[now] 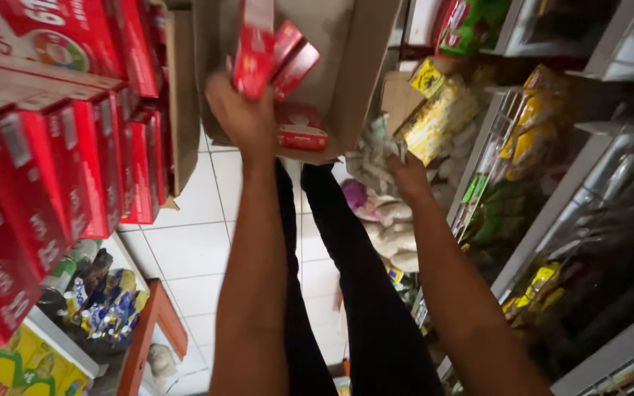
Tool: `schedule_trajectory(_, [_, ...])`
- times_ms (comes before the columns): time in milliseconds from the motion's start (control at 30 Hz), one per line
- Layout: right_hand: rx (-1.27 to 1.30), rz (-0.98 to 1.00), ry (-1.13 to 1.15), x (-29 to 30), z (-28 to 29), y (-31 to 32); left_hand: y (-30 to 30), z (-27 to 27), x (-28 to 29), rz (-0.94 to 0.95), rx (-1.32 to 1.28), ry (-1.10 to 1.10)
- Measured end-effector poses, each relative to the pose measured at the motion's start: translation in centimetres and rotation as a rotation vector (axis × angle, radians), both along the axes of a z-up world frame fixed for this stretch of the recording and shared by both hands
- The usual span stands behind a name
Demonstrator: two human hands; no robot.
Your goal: The person wipes down boxes of milk powder using a cloth, scans them with a handheld barcode scanner, and places them onto a shelf in a store.
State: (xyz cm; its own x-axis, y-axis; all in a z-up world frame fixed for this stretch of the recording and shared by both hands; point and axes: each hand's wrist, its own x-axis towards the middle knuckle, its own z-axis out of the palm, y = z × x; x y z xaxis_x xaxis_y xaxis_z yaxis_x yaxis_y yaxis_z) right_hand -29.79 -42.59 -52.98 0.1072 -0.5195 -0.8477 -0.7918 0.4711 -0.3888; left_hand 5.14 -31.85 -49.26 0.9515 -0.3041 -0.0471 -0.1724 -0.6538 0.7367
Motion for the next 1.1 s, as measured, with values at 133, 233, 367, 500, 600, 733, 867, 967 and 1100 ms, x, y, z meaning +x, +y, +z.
schedule_trajectory(133, [-0.082, -0.023, 0.05, 2.8, -2.5, -0.7, -2.5, -4.9, 4.6, -0.234, 0.175, -0.031])
schedule_trajectory(233, [-0.199, -0.037, 0.001, 5.8, -5.0, -1.6, -2.1, -10.1, 6.1, -0.353, 0.271, -0.013])
schedule_trajectory(367, [-0.284, 0.107, 0.052, 9.6, -8.0, -3.0, -0.8, -15.3, 5.6, -0.422, 0.392, -0.066])
schedule_trajectory(500, [-0.268, 0.185, 0.186, 10.7, -11.2, -2.8, 3.2, -15.0, 1.8, -0.4, 0.432, -0.112])
schedule_trajectory(600, [-0.324, 0.275, 0.269, 11.5, -14.2, -3.5, 4.4, -13.8, 2.4, -0.264, 0.566, -0.033])
schedule_trajectory(733, [-0.234, 0.179, 0.312, 11.1, -16.5, -3.0, 5.1, -11.8, 3.1, -0.259, 0.622, -0.159])
schedule_trajectory(867, [-0.257, 0.365, 0.301, 9.8, -19.2, -4.2, 4.7, -11.2, 3.9, -0.149, 0.864, 0.353])
schedule_trajectory(967, [-0.23, 0.374, 0.144, 8.7, -18.1, -5.1, 6.4, -13.1, 4.2, 0.053, 0.724, 0.373])
schedule_trajectory(1100, [-0.172, 0.331, 0.202, 8.5, -16.2, -4.5, 12.2, -16.3, 4.7, -0.235, 0.881, 0.387])
